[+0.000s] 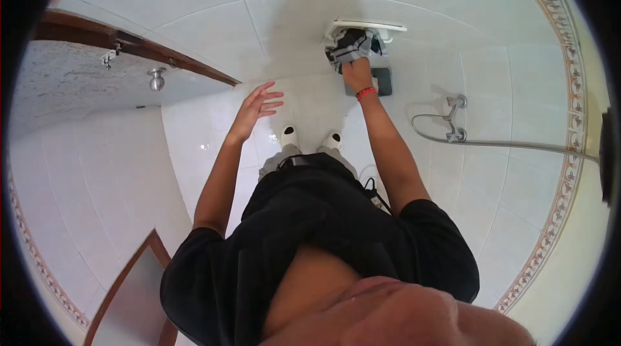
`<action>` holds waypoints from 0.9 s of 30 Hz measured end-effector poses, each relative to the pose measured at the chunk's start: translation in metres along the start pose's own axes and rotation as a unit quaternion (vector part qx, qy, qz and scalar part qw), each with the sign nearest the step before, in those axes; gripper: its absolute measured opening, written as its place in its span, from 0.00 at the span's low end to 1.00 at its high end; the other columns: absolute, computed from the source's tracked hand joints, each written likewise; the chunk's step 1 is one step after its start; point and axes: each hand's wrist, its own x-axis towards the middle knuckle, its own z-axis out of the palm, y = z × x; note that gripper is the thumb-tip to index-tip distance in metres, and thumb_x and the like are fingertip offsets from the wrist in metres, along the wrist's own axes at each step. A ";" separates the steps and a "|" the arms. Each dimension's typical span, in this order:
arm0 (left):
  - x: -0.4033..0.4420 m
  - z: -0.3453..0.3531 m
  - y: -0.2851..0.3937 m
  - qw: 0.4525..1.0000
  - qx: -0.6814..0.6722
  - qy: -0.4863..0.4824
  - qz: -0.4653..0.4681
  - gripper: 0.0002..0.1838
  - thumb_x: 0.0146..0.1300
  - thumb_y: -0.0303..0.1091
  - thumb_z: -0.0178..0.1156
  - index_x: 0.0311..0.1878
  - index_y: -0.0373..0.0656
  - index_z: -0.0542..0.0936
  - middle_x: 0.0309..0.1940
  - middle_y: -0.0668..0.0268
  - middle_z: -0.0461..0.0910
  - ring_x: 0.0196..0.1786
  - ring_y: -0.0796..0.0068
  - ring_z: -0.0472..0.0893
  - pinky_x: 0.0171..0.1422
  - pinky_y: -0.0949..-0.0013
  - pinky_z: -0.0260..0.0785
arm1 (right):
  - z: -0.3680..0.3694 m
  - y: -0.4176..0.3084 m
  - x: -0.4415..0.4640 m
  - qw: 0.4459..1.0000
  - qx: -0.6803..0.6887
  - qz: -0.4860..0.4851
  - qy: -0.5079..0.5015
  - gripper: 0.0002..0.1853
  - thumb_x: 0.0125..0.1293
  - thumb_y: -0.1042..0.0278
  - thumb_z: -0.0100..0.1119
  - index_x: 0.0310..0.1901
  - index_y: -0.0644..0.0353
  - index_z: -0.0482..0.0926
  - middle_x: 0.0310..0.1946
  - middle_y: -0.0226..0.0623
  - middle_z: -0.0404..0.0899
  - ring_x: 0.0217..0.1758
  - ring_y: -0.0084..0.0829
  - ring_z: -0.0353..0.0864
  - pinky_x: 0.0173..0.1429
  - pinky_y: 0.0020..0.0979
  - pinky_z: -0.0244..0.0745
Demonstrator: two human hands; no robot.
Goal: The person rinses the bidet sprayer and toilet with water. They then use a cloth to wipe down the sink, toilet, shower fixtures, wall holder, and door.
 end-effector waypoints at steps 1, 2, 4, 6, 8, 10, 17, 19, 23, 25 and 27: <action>0.002 0.005 0.003 1.000 -0.017 0.004 0.021 0.32 0.82 0.56 0.37 0.76 0.44 0.65 0.62 0.54 0.80 0.62 0.60 0.82 0.66 0.61 0.72 | -0.010 -0.019 0.015 0.998 0.049 0.009 0.045 0.17 0.56 0.71 0.61 0.47 0.65 0.85 0.53 0.51 0.84 0.55 0.52 0.83 0.60 0.46 0.77; 0.002 0.008 0.007 0.999 -0.022 0.008 0.024 0.32 0.81 0.57 0.37 0.76 0.44 0.64 0.63 0.53 0.79 0.62 0.60 0.82 0.66 0.60 0.72 | -0.008 -0.032 0.029 0.990 0.102 0.018 0.093 0.15 0.56 0.71 0.61 0.45 0.65 0.86 0.51 0.50 0.85 0.53 0.51 0.84 0.57 0.46 0.79; -0.005 0.016 0.011 0.999 -0.031 0.022 0.022 0.34 0.81 0.59 0.35 0.77 0.45 0.63 0.64 0.53 0.79 0.62 0.59 0.82 0.66 0.60 0.72 | 0.019 -0.024 0.041 0.980 0.021 0.133 0.148 0.09 0.56 0.69 0.66 0.38 0.63 0.87 0.40 0.46 0.88 0.46 0.50 0.87 0.52 0.43 0.81; -0.015 0.019 0.007 0.998 -0.034 0.050 0.031 0.34 0.81 0.60 0.34 0.77 0.45 0.63 0.63 0.53 0.79 0.62 0.59 0.82 0.65 0.60 0.72 | 0.042 -0.014 0.045 0.974 -0.092 0.004 0.208 0.09 0.56 0.67 0.68 0.36 0.62 0.86 0.37 0.47 0.87 0.44 0.51 0.87 0.50 0.45 0.81; -0.024 0.024 -0.002 0.995 -0.045 0.076 0.037 0.35 0.81 0.61 0.34 0.77 0.45 0.62 0.63 0.52 0.79 0.61 0.58 0.82 0.64 0.60 0.72 | 0.070 -0.001 0.035 0.980 -0.106 0.116 0.124 0.09 0.54 0.66 0.69 0.33 0.61 0.86 0.34 0.47 0.86 0.41 0.52 0.85 0.48 0.47 0.81; -0.036 0.030 -0.011 0.992 -0.060 0.101 0.037 0.35 0.81 0.61 0.33 0.77 0.45 0.62 0.63 0.52 0.79 0.61 0.58 0.83 0.64 0.60 0.73 | 0.082 -0.007 0.022 0.958 -0.189 0.214 0.002 0.10 0.52 0.66 0.68 0.34 0.62 0.86 0.34 0.49 0.86 0.41 0.53 0.85 0.47 0.48 0.81; -0.087 0.078 -0.052 0.973 -0.105 0.200 0.044 0.36 0.80 0.63 0.34 0.77 0.45 0.61 0.63 0.51 0.79 0.61 0.57 0.83 0.63 0.58 0.73 | 0.055 -0.011 0.055 0.980 0.109 0.050 0.161 0.09 0.48 0.68 0.64 0.29 0.62 0.86 0.27 0.54 0.84 0.34 0.56 0.85 0.43 0.49 0.81; -0.091 0.095 -0.065 0.968 -0.122 0.215 0.044 0.36 0.80 0.63 0.34 0.77 0.45 0.62 0.62 0.52 0.79 0.59 0.58 0.84 0.63 0.58 0.73 | 0.038 -0.025 0.063 0.979 0.118 0.015 0.165 0.09 0.48 0.68 0.64 0.26 0.65 0.85 0.26 0.56 0.83 0.33 0.57 0.85 0.44 0.50 0.81; -0.101 0.123 -0.076 0.964 -0.142 0.220 0.045 0.36 0.80 0.63 0.34 0.77 0.47 0.61 0.64 0.51 0.78 0.60 0.56 0.83 0.63 0.57 0.73 | 0.018 0.015 0.056 0.998 -0.037 0.046 0.026 0.11 0.48 0.67 0.64 0.26 0.68 0.84 0.26 0.60 0.82 0.34 0.59 0.85 0.45 0.50 0.81; -0.110 0.128 -0.079 0.961 -0.147 0.227 0.053 0.36 0.79 0.64 0.34 0.78 0.50 0.60 0.66 0.51 0.76 0.62 0.54 0.81 0.65 0.56 0.71 | -0.004 0.048 0.042 0.986 -0.002 0.164 -0.012 0.11 0.48 0.67 0.64 0.28 0.68 0.84 0.27 0.58 0.84 0.35 0.58 0.86 0.44 0.48 0.81; -0.120 0.129 -0.086 0.954 -0.154 0.251 0.060 0.36 0.79 0.65 0.34 0.78 0.51 0.60 0.66 0.51 0.76 0.62 0.54 0.81 0.65 0.56 0.71 | -0.039 0.072 0.032 0.969 0.131 0.172 0.119 0.12 0.53 0.69 0.61 0.34 0.69 0.85 0.33 0.58 0.85 0.41 0.56 0.87 0.48 0.47 0.81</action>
